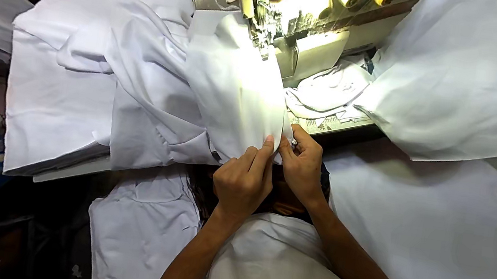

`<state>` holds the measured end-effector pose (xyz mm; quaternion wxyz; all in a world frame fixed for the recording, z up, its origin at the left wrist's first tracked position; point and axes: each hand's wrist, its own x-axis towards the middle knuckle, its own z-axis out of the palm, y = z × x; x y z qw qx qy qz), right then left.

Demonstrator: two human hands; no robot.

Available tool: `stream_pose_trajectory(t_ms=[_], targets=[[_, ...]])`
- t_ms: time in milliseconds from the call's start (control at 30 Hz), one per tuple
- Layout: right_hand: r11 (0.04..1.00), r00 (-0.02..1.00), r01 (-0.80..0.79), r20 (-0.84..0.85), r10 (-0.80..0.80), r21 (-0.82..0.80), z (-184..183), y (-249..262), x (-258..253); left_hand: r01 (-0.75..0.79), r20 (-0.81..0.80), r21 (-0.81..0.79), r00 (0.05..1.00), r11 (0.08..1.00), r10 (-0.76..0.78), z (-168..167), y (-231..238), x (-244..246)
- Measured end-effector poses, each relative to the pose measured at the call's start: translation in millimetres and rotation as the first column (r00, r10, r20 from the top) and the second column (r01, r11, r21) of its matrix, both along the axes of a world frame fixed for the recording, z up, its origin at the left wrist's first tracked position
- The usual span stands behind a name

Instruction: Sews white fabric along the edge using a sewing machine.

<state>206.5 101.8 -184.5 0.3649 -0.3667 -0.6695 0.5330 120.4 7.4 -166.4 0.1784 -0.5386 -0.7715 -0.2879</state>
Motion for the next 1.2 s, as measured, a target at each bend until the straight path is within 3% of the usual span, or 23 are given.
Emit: stream_pose_trajectory(t_ms=[700,933,1067,1200], targets=[[0.998,0.996,-0.048,-0.083,0.044,-0.049,9,2,-14,-0.151,0.045,-0.052,0.987,0.987,0.153,26,13,-2],[0.997,0.993,-0.069,-0.102,0.067,-0.022,7,0,-13,-0.073,0.027,0.013,0.997,0.997,0.073,36,10,-5],[0.995,0.991,-0.091,-0.103,0.087,-0.03,2,-1,-12,-0.002,0.076,-0.064,0.997,0.998,0.007,29,0,-3],[0.994,0.993,-0.09,-0.086,0.085,-0.059,1,-1,-9,-0.055,0.137,0.023,0.989,0.998,0.051,11,-14,-2]])
